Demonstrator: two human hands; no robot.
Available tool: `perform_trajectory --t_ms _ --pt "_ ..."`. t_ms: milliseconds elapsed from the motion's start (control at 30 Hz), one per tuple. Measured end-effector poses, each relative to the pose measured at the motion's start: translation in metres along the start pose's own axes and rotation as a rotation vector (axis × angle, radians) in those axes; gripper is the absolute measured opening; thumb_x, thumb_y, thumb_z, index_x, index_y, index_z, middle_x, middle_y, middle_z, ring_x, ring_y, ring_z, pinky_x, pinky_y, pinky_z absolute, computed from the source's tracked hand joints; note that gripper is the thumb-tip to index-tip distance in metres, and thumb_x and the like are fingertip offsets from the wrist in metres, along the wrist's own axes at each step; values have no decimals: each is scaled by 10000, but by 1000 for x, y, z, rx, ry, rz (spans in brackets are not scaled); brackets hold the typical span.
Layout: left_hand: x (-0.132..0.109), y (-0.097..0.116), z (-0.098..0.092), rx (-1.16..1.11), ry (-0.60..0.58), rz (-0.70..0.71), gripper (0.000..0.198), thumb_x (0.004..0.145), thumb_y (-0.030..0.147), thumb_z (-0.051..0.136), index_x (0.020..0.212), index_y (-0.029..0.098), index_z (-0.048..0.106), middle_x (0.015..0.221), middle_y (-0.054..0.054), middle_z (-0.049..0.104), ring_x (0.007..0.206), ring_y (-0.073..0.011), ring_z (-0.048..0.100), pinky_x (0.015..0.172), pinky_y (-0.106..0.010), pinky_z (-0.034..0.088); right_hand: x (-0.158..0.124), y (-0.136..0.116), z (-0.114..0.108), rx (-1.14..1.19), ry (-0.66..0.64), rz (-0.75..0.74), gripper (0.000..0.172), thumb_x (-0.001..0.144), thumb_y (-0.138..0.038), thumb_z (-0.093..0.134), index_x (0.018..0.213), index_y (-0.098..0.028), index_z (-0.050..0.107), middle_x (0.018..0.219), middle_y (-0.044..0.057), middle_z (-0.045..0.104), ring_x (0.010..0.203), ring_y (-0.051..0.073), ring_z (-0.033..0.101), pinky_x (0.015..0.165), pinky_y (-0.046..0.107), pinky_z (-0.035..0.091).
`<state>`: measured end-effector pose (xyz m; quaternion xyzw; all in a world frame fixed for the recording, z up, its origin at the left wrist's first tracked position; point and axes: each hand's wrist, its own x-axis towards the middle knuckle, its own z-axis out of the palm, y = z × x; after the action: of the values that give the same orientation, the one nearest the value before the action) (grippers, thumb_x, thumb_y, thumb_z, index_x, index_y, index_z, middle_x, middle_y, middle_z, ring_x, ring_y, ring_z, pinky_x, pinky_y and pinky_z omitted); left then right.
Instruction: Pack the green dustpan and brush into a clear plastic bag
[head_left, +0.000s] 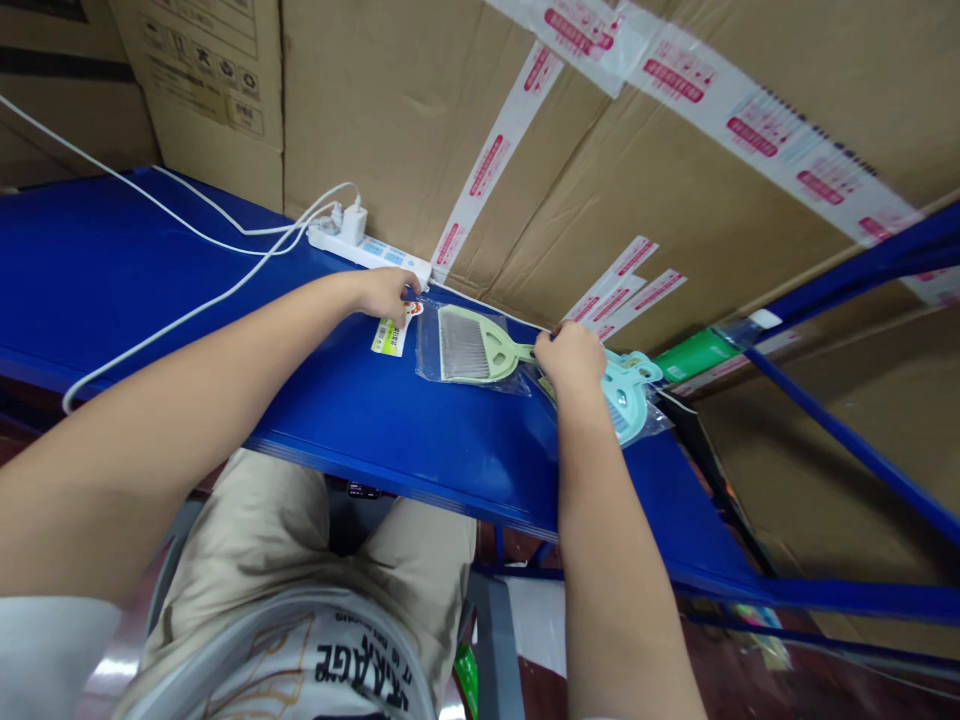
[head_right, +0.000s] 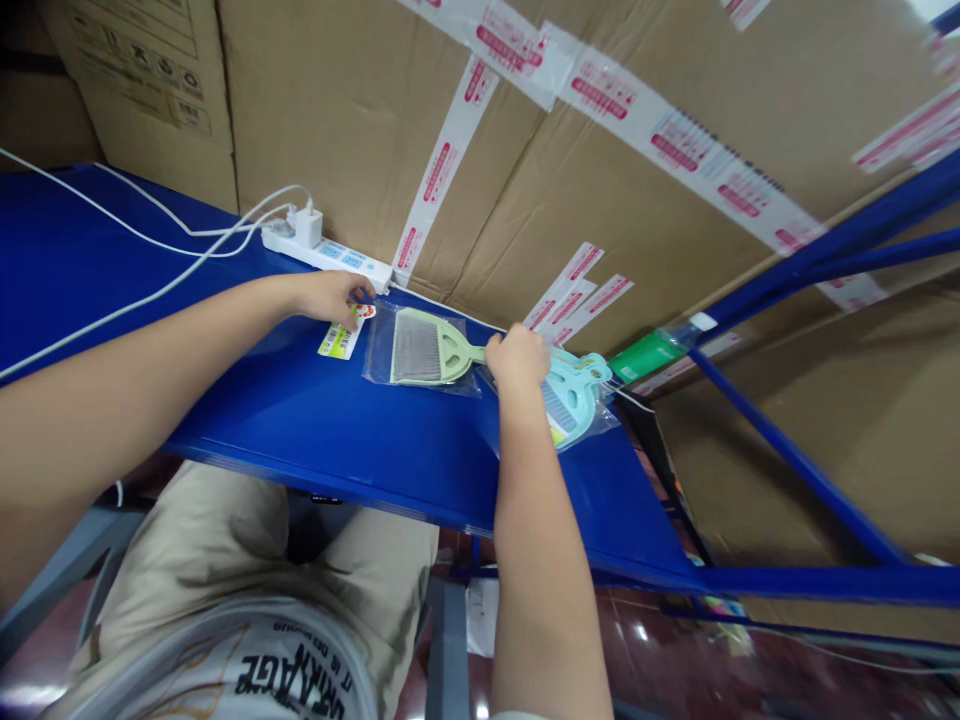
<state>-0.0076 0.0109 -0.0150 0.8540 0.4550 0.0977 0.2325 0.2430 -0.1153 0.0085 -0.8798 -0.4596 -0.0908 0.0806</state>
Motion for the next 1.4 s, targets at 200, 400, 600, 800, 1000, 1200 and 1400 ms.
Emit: perform_trajectory --t_ms 200,400,600,800,1000,1200,1400 --pt "1 4 8 -150 189 84 660 690 153 649 1344 209 715 1346 -93 772 1247 -280 729 1087 -367 565 0 -4 3 181 67 -87 294 1003 -184 526 1138 -121 779 1201 228 779 1165 340 721 977 376 532" --pt "1 18 12 -362 341 264 574 720 91 568 1272 149 713 1348 -124 749 1228 -260 719 1079 -393 584 -5 -26 14 740 -53 -246 195 983 -168 539 1013 -188 731 1095 96 806 1082 211 733 951 292 548" --pt "-12 48 22 -426 377 535 618 694 75 588 1294 200 670 1471 -122 647 1308 -284 673 1012 -409 624 -15 -43 21 1192 -343 -346 144 982 -371 655 984 -230 688 1074 30 771 990 145 725 800 232 566" --pt "-12 55 28 -478 348 574 648 679 55 591 1316 175 601 1498 -149 611 1249 -267 695 959 -396 637 -20 -39 16 1189 -277 -494 258 957 -488 701 913 -234 691 1067 29 756 1060 158 704 886 271 568" --pt "-11 53 28 -522 359 556 561 687 73 614 1237 182 608 1443 -141 655 1161 -238 723 859 -337 612 -14 -40 30 1291 -184 -631 287 832 -483 849 823 -232 709 885 6 732 884 163 684 871 323 568" --pt "-14 52 21 -524 286 569 424 762 136 707 1180 200 677 1019 -48 762 962 -190 745 880 -339 582 4 -31 40 1611 -248 -437 333 816 -564 849 834 -262 709 860 7 730 852 184 704 787 346 590" --pt "-15 45 11 -621 132 562 425 784 217 762 1203 194 692 911 -28 761 881 -175 747 840 -338 585 17 -21 41 1728 -251 -182 340 849 -549 821 839 -241 675 844 14 727 847 183 695 765 340 588"
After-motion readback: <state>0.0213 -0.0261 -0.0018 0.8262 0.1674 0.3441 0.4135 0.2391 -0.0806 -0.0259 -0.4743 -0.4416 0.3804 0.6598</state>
